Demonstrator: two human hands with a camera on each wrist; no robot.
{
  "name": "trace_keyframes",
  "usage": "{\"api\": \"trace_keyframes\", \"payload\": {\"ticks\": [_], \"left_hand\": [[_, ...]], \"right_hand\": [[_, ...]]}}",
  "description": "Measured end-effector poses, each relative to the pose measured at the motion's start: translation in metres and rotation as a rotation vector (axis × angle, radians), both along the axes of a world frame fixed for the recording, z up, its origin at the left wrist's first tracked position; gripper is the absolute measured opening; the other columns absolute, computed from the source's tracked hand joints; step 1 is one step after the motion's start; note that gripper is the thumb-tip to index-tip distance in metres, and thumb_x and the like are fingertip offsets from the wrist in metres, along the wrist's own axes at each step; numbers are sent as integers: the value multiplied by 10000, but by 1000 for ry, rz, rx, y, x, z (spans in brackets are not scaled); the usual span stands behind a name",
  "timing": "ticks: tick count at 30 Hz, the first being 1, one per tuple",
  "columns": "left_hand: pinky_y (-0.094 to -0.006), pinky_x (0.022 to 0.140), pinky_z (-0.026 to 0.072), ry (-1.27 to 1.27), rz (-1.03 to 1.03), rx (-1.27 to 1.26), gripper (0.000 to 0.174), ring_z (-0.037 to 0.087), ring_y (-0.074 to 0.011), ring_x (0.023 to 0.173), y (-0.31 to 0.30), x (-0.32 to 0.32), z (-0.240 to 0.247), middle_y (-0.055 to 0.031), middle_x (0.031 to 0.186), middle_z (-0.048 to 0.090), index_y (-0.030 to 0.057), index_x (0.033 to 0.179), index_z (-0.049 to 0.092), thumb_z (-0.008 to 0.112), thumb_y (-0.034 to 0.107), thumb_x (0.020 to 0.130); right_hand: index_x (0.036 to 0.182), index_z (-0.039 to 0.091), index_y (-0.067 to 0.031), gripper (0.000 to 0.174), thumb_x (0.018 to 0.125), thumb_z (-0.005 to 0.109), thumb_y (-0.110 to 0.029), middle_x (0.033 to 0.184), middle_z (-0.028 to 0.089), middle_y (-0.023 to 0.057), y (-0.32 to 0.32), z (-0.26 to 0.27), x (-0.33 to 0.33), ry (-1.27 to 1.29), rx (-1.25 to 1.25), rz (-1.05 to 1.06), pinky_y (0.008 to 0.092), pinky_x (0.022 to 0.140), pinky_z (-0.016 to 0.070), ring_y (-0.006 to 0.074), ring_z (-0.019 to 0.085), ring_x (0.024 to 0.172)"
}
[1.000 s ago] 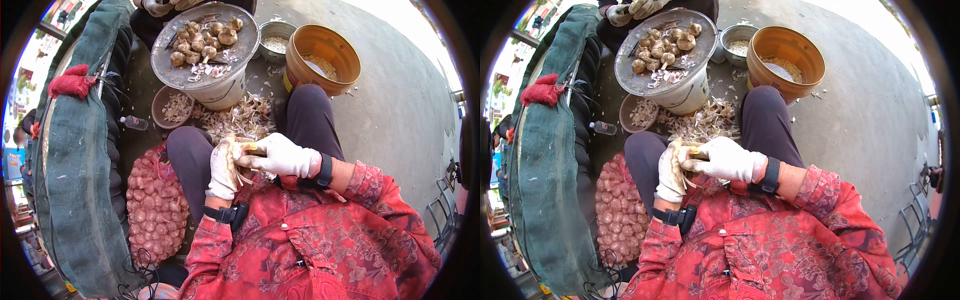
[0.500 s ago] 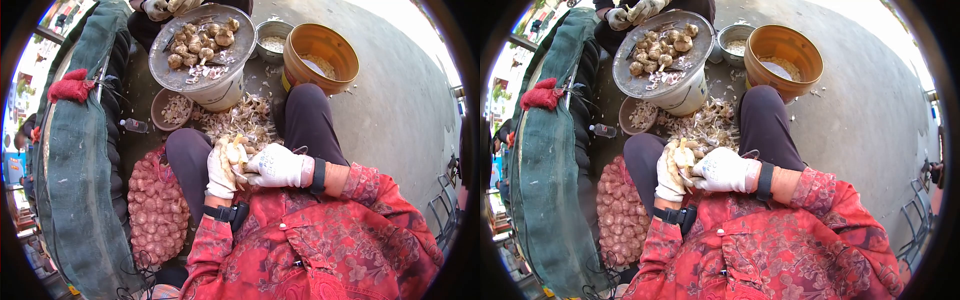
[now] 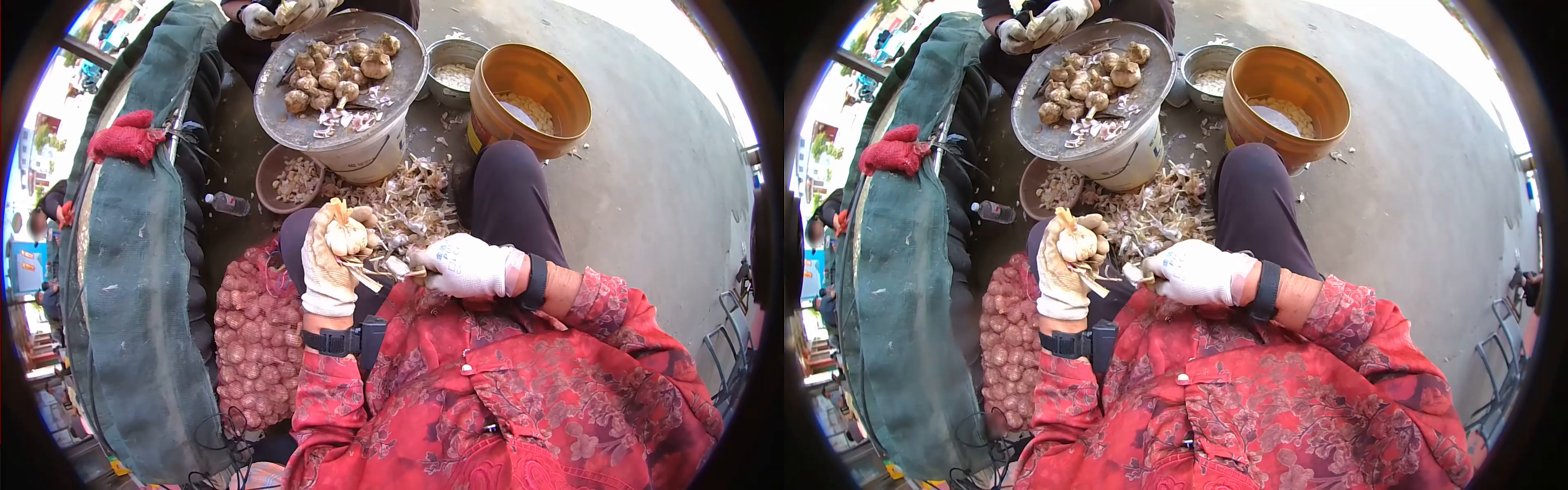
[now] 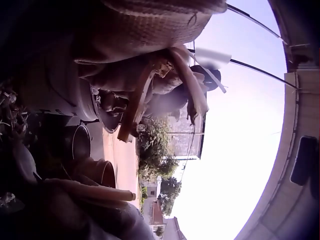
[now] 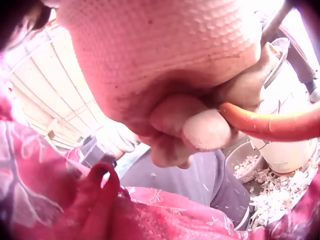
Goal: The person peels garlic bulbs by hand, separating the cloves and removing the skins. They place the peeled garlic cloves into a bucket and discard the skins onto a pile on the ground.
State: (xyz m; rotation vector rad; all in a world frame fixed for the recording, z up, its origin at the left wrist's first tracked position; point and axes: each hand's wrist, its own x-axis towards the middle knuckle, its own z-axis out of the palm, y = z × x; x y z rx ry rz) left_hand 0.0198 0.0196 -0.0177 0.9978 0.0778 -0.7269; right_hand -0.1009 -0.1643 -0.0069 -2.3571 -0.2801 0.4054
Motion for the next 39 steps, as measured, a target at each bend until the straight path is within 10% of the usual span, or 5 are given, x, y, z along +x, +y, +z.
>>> {"api": "trace_keyframes", "payload": {"ticks": [7,22,30,37,39], "left_hand": [[-263,517,509,53,37,48,531,639,-214,607,-11,-23,2,-151,814,671,-35,1012,628,473,467,934],[-273,714,535,-142,36,116,408,639,-188,802,-21,-51,8,-133,915,657,-27,1063,562,474,361,972],[-300,734,531,-149,-90,78,444,638,-213,808,-24,-50,-4,-147,938,658,-43,1051,563,429,374,978],[-269,680,504,-533,-204,407,397,618,-166,783,-21,-50,-4,-91,854,643,-9,1008,590,397,339,992],[-265,666,500,-507,-236,379,411,612,-160,761,-21,-44,-11,-91,853,646,-15,1005,597,401,347,991]], "right_hand": [[941,668,-32,283,906,597,-304,741,651,137,-8,14,1,32,-8,-241,356,622,485,276,627,666],[902,631,-20,336,931,523,-337,784,618,201,13,23,-12,55,312,-490,401,660,465,356,610,738],[916,638,4,388,942,549,-372,704,606,102,16,21,-18,188,600,-596,320,608,440,139,511,640],[933,651,4,444,924,574,-433,743,632,45,8,14,-17,117,510,-454,300,618,446,110,544,678],[941,668,-23,439,910,591,-454,777,639,14,8,17,-16,356,871,-451,278,624,452,113,557,678]]}}
